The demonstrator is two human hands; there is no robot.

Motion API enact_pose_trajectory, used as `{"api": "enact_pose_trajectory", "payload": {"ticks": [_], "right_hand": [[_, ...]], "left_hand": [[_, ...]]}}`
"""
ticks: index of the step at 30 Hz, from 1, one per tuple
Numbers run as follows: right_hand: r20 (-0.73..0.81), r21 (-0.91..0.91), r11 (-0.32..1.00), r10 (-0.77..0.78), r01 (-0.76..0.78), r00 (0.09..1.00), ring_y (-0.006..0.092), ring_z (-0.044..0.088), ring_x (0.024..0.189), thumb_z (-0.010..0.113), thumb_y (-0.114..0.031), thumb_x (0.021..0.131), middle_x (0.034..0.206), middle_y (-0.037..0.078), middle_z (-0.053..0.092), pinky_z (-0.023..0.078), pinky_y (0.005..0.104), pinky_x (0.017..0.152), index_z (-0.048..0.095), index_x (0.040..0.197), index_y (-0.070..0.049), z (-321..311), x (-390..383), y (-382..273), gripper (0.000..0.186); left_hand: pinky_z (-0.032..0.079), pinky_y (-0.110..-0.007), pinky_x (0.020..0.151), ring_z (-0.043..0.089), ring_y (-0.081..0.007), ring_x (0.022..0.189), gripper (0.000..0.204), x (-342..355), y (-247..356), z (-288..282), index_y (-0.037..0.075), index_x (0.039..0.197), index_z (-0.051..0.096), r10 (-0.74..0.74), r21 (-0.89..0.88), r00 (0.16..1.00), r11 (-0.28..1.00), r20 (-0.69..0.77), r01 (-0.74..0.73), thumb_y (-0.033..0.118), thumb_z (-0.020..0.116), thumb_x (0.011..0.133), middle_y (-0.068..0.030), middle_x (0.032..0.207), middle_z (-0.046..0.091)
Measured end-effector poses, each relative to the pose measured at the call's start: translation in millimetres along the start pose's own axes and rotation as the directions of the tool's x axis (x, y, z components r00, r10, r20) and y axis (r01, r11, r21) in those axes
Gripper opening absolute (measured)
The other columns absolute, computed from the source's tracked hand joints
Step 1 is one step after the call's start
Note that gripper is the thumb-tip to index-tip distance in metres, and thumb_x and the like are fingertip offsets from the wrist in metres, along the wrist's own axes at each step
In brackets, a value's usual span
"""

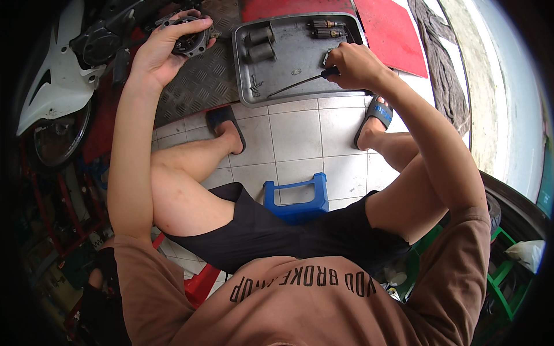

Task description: The person disassembles a motorcycle starter motor using a screwdriver, removes the internal armature and housing components, and then places the motor housing back onto the engine block, securing it with a screwdriver.

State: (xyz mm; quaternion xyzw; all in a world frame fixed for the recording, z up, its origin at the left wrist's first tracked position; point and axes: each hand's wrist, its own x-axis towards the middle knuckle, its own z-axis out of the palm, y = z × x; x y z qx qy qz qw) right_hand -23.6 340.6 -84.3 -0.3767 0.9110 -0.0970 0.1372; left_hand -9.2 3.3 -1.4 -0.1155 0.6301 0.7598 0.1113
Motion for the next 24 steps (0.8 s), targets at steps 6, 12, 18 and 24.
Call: {"api": "enact_pose_trajectory", "payload": {"ticks": [6,12,18,24], "right_hand": [[-0.032,-0.004,0.999,-0.032,0.032,0.999,0.0320,0.065,0.068,0.072,-0.011,0.071,0.073,0.013,0.068,0.053,0.0397,0.063,0.073,0.085,-0.005,-0.1,0.2,0.5,0.015],[-0.048,0.005,0.999,-0.034,0.034,0.998,0.0319,0.066,0.067,0.071,-0.010,0.071,0.072,0.013,0.068,0.054,0.0397,0.062,0.073,0.083,-0.005,-0.8,-0.6,-0.9,0.013],[-0.052,-0.005,0.999,-0.032,0.031,0.998,0.0327,0.065,0.065,0.071,-0.011,0.072,0.071,0.013,0.068,0.054,0.0406,0.061,0.071,0.080,-0.006,-0.3,-1.7,-1.4,0.010],[-0.053,-0.022,0.999,-0.032,0.031,0.998,0.0327,0.065,0.065,0.071,-0.012,0.072,0.071,0.013,0.068,0.054,0.0405,0.061,0.072,0.081,-0.006,-1.1,-0.8,-2.0,0.010]], "left_hand": [[0.058,-0.041,0.085,0.063,-0.0189,0.092,0.031,0.4,0.0,-0.6,0.002,0.101,0.061,-0.004,0.009,1.000,1.000,-0.004,0.004,0.001,0.077,0.075,-0.0090,0.096,0.063],[0.058,-0.040,0.085,0.064,-0.0189,0.092,0.030,0.0,0.3,0.0,0.002,0.101,0.061,0.000,0.023,1.000,1.000,0.000,0.000,0.001,0.076,0.075,-0.0091,0.096,0.063],[0.058,-0.040,0.085,0.064,-0.0187,0.092,0.030,0.0,0.6,0.8,0.002,0.101,0.061,-0.004,0.027,1.000,1.000,-0.002,0.004,0.002,0.077,0.075,-0.0091,0.096,0.063],[0.058,-0.040,0.085,0.064,-0.0186,0.092,0.030,-0.9,1.3,0.0,0.002,0.101,0.060,-0.013,0.024,1.000,1.000,-0.002,0.013,0.002,0.076,0.076,-0.0095,0.097,0.064]]}}
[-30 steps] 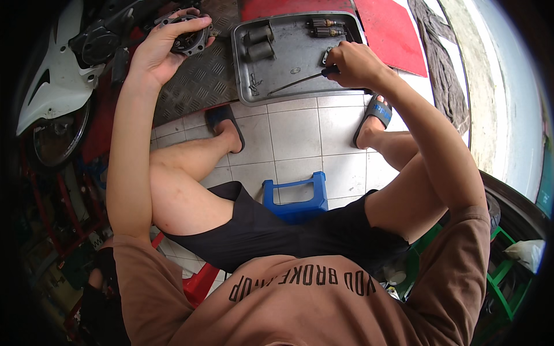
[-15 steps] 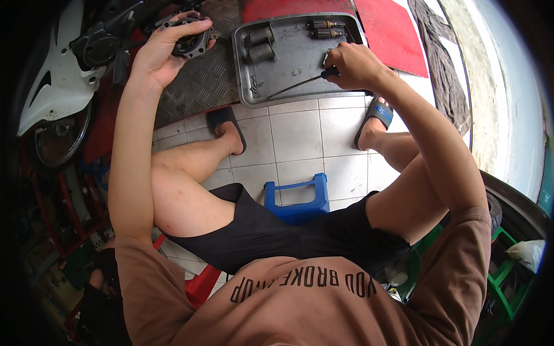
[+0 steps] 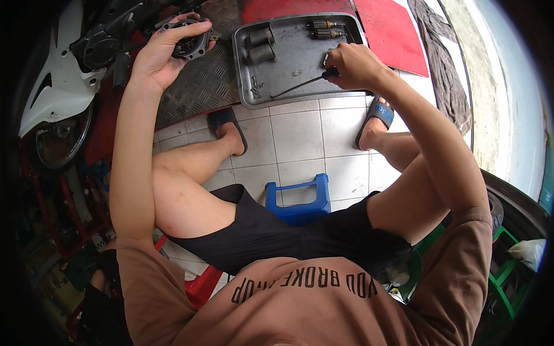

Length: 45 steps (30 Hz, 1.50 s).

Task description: The person disassembles a motorcycle starter motor using a screwdriver, removes the internal armature and housing components, and then places the motor housing back onto the engine block, securing it with a screwdriver.

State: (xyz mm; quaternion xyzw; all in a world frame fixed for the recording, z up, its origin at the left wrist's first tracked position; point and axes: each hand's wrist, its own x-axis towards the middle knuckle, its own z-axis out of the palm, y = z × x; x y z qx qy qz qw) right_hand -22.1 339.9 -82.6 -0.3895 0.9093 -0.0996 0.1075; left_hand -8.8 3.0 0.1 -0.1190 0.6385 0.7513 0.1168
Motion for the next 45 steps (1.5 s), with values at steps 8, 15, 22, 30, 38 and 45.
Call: {"api": "enact_pose_trajectory", "payload": {"ticks": [8,15,22,30,38,45], "right_hand": [[0.019,-0.005,1.000,0.020,-0.020,1.000,0.0324,0.066,0.067,0.071,-0.011,0.072,0.074,0.013,0.069,0.054,0.0401,0.063,0.073,0.083,-0.005,-2.1,0.4,-0.1,0.012],[0.009,0.000,1.000,0.023,-0.023,1.000,0.0328,0.066,0.067,0.071,-0.012,0.072,0.073,0.014,0.069,0.054,0.0405,0.063,0.073,0.083,-0.005,-2.2,-0.3,1.0,0.013],[0.012,-0.021,0.999,0.046,-0.045,0.999,0.0337,0.065,0.065,0.070,-0.011,0.072,0.072,0.015,0.068,0.053,0.0408,0.062,0.072,0.082,-0.004,-2.8,-0.8,2.9,0.012],[0.020,-0.016,0.999,0.046,-0.046,0.999,0.0335,0.065,0.065,0.071,-0.011,0.072,0.071,0.014,0.067,0.053,0.0411,0.061,0.072,0.082,-0.004,-5.4,-0.3,1.2,0.012],[-0.039,-0.021,1.000,0.010,-0.011,0.999,0.0339,0.065,0.066,0.072,-0.012,0.073,0.071,0.015,0.067,0.053,0.0408,0.063,0.072,0.084,-0.004,-0.5,0.5,3.9,0.013],[-0.032,-0.017,1.000,0.026,-0.026,0.999,0.0341,0.064,0.065,0.072,-0.012,0.073,0.070,0.015,0.067,0.053,0.0410,0.062,0.073,0.085,-0.004,-3.1,-0.4,1.1,0.014]], "left_hand": [[0.058,-0.040,0.086,0.064,-0.0188,0.093,0.030,0.5,-1.5,-1.0,0.002,0.102,0.060,0.000,-0.006,1.000,1.000,0.001,0.000,0.002,0.076,0.076,-0.0098,0.097,0.064],[0.058,-0.040,0.086,0.064,-0.0189,0.094,0.030,-1.0,-0.6,1.6,0.002,0.102,0.060,0.005,0.001,1.000,1.000,-0.009,-0.005,0.002,0.076,0.077,-0.0100,0.098,0.064],[0.058,-0.040,0.086,0.063,-0.0187,0.094,0.029,-0.1,-1.1,2.5,0.002,0.101,0.061,0.006,0.019,1.000,1.000,-0.003,-0.006,0.003,0.076,0.076,-0.0098,0.098,0.064],[0.058,-0.040,0.086,0.063,-0.0186,0.093,0.030,0.9,-1.7,0.8,0.002,0.101,0.061,-0.001,0.008,1.000,1.000,-0.011,0.001,0.003,0.077,0.075,-0.0097,0.098,0.064],[0.058,-0.040,0.084,0.063,-0.0189,0.091,0.030,0.2,-0.3,0.7,0.002,0.101,0.061,-0.004,0.010,1.000,1.000,-0.003,0.004,0.003,0.077,0.076,-0.0095,0.096,0.064],[0.058,-0.040,0.083,0.064,-0.0182,0.090,0.029,1.3,-2.2,0.1,0.003,0.101,0.061,0.000,0.031,1.000,1.000,0.007,0.000,0.003,0.076,0.077,-0.0086,0.095,0.065]]}}
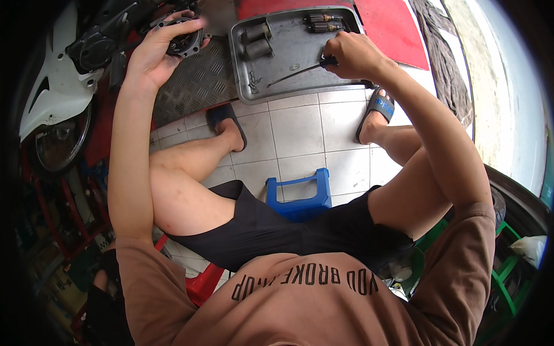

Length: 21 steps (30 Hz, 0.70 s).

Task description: The person disassembles a motorcycle starter motor using a screwdriver, removes the internal armature and housing components, and then places the motor housing back onto the engine block, securing it with a screwdriver.

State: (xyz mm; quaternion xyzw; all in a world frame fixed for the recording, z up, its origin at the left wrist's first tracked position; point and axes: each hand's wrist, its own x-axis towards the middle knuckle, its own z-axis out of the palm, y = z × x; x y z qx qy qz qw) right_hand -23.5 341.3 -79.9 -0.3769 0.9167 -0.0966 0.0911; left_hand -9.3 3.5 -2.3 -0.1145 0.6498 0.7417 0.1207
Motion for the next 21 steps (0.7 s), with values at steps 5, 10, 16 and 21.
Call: {"api": "enact_pose_trajectory", "payload": {"ticks": [5,10,16,21], "right_hand": [[0.011,-0.011,1.000,0.004,-0.004,1.000,0.0339,0.064,0.066,0.071,-0.013,0.073,0.070,0.014,0.067,0.053,0.0404,0.062,0.073,0.084,-0.005,-4,1,1,0.014],[-0.008,0.004,0.999,0.033,-0.033,0.999,0.0329,0.065,0.066,0.072,-0.014,0.072,0.072,0.014,0.067,0.052,0.0401,0.063,0.073,0.084,-0.005,-12,-1,9,0.016],[-0.064,-0.007,0.999,0.047,-0.048,0.997,0.0296,0.066,0.064,0.070,-0.014,0.074,0.073,0.015,0.068,0.053,0.0366,0.063,0.072,0.085,-0.001,-58,-7,11,0.017],[-0.134,0.326,0.939,0.163,-0.112,0.978,0.0151,0.059,0.054,0.070,-0.014,0.077,0.066,0.013,0.066,0.047,0.0294,0.055,0.070,0.090,0.004,-96,-27,12,0.022]], "left_hand": [[0.058,-0.036,0.076,0.065,-0.0153,0.083,0.019,0,2,3,0.007,0.096,0.064,0.001,-0.002,1.000,1.000,0.024,-0.001,0.016,0.073,0.083,-0.0045,0.089,0.066],[0.056,-0.032,0.067,0.065,-0.0136,0.074,0.023,-3,4,6,0.008,0.094,0.065,-0.118,0.057,0.992,0.991,-0.042,0.120,0.029,0.070,0.086,-0.0023,0.084,0.065],[0.052,-0.030,0.062,0.064,-0.0109,0.068,0.026,4,-19,-9,0.008,0.095,0.071,-0.046,0.682,0.996,0.731,0.079,-0.020,0.031,0.070,0.083,-0.0025,0.075,0.066],[0.051,-0.029,0.062,0.063,-0.0142,0.060,0.037,1,-30,-9,0.010,0.110,0.070,0.115,0.917,0.988,0.374,0.104,-0.140,0.021,0.071,0.075,-0.0063,0.074,0.068]]}}
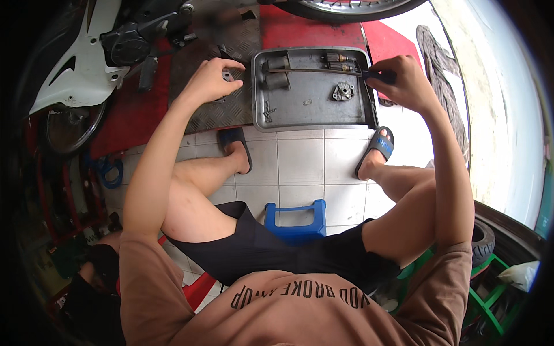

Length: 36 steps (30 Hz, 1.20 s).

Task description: The person disassembles a motorcycle starter motor using a screwdriver, removes the internal armature and housing components, and then places the motor housing back onto the engine block, securing it with a screwdriver.

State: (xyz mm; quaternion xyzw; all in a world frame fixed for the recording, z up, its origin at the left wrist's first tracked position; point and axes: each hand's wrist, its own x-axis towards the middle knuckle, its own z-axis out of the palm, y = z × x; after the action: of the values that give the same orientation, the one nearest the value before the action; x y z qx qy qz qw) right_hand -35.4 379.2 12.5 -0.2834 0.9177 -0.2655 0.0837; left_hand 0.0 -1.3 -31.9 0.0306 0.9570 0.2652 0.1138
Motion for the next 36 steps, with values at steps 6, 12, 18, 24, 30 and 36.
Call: {"api": "enact_pose_trajectory", "payload": {"ticks": [6,12,18,24,30,36], "right_hand": [[-0.035,0.053,0.998,0.036,-0.034,0.999,0.0121,0.052,0.052,0.070,-0.014,0.076,0.063,0.011,0.061,0.042,0.0289,0.051,0.069,0.092,0.007,-21,-11,-12,0.026],[-0.041,0.051,0.998,0.037,-0.035,0.998,0.0114,0.054,0.053,0.069,-0.014,0.074,0.063,0.010,0.062,0.042,0.0276,0.051,0.069,0.092,0.007,-27,-18,-13,0.027],[-0.052,0.065,0.996,0.058,-0.054,0.997,0.0113,0.055,0.053,0.069,-0.013,0.074,0.063,0.010,0.063,0.042,0.0273,0.051,0.069,0.091,0.006,-29,-22,-14,0.025],[-0.067,0.065,0.998,0.025,-0.021,0.997,0.0112,0.055,0.052,0.069,-0.013,0.074,0.062,0.010,0.063,0.042,0.0268,0.050,0.070,0.091,0.005,-30,-23,-9,0.025],[-0.091,0.076,0.997,0.020,-0.013,0.996,0.0114,0.055,0.052,0.070,-0.013,0.074,0.062,0.011,0.063,0.042,0.0271,0.050,0.070,0.091,0.006,-31,-25,-7,0.025],[-0.087,0.066,0.997,0.037,-0.031,0.996,0.0122,0.054,0.052,0.071,-0.014,0.074,0.062,0.012,0.063,0.043,0.0276,0.051,0.069,0.090,0.006,-34,-26,-8,0.026]], "left_hand": [[0.049,-0.030,0.060,0.060,-0.0145,0.056,0.040,-1,23,0,0.012,0.117,0.067,0.205,-0.120,0.972,0.969,-0.113,-0.218,0.016,0.069,0.078,-0.0066,0.072,0.068],[0.052,-0.034,0.066,0.064,-0.0237,0.065,0.032,3,30,7,0.014,0.108,0.072,0.183,-0.052,0.974,0.980,-0.135,-0.192,0.019,0.070,0.076,-0.0123,0.075,0.069],[0.054,-0.036,0.071,0.068,-0.0301,0.074,0.023,3,36,4,0.010,0.096,0.075,0.179,-0.085,0.972,0.978,-0.152,-0.193,0.020,0.071,0.076,-0.0155,0.083,0.071],[0.054,-0.034,0.071,0.069,-0.0293,0.074,0.021,6,35,7,0.007,0.093,0.074,0.215,-0.129,0.959,0.962,-0.186,-0.240,0.019,0.071,0.076,-0.0140,0.082,0.071],[0.054,-0.033,0.070,0.070,-0.0270,0.071,0.022,10,35,7,0.005,0.092,0.074,0.200,-0.188,0.961,0.953,-0.193,-0.236,0.019,0.071,0.075,-0.0142,0.080,0.071],[0.053,-0.030,0.068,0.069,-0.0209,0.069,0.023,8,44,3,0.001,0.092,0.073,0.161,-0.193,0.973,0.962,-0.167,-0.193,0.019,0.071,0.078,-0.0129,0.077,0.071]]}}
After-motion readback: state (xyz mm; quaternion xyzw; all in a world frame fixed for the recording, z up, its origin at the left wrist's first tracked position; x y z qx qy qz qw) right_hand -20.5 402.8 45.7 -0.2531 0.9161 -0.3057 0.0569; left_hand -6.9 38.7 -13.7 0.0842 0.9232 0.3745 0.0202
